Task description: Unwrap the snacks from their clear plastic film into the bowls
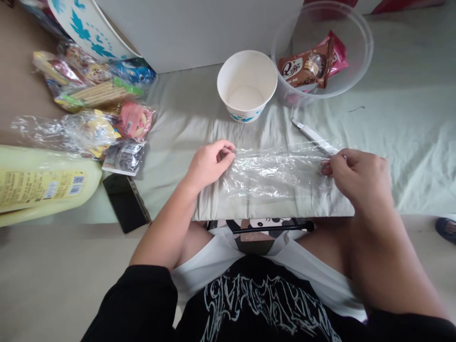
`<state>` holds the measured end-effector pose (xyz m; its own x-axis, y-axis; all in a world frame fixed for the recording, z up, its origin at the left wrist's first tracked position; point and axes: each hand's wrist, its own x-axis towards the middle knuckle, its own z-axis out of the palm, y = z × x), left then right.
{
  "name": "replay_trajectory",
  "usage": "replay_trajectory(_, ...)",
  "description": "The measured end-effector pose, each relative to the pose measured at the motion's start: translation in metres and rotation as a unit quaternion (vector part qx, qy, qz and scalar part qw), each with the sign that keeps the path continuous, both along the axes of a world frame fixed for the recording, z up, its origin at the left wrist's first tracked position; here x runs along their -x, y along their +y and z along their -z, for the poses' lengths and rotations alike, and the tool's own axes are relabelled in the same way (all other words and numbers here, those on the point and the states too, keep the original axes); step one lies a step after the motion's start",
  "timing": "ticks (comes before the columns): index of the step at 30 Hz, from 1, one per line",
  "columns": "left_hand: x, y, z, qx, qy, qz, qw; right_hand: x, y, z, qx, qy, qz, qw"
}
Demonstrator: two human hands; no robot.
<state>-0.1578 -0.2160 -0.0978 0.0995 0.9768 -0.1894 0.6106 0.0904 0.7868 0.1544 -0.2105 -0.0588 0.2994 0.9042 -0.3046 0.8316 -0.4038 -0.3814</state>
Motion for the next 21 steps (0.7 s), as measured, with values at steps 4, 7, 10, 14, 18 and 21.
replay_trajectory(4, 0.002, 0.002, -0.001, 0.027, -0.027, -0.013, 0.999, 0.000, -0.002, 0.000, 0.000, 0.006, -0.005, 1.000)
replay_trajectory(7, 0.002, 0.003, -0.002, 0.024, -0.044, -0.026, 0.998, 0.000, -0.002, -0.001, -0.004, 0.002, -0.005, 1.000)
replay_trajectory(10, 0.003, 0.003, -0.003, 0.033, -0.072, -0.023, 0.997, 0.001, -0.002, 0.000, -0.004, -0.004, -0.007, 1.000)
replay_trajectory(14, 0.005, 0.003, -0.006, 0.078, -0.104, 0.010, 0.991, 0.002, -0.001, 0.001, -0.010, 0.005, -0.009, 1.000)
replay_trajectory(18, 0.004, 0.002, -0.012, 0.099, -0.132, 0.046, 0.985, 0.001, -0.001, 0.004, 0.000, 0.000, -0.010, 1.000)
replay_trajectory(21, 0.005, 0.001, -0.014, 0.120, -0.164, 0.058, 0.977, -0.004, -0.001, 0.008, -0.005, -0.003, -0.023, 1.000)
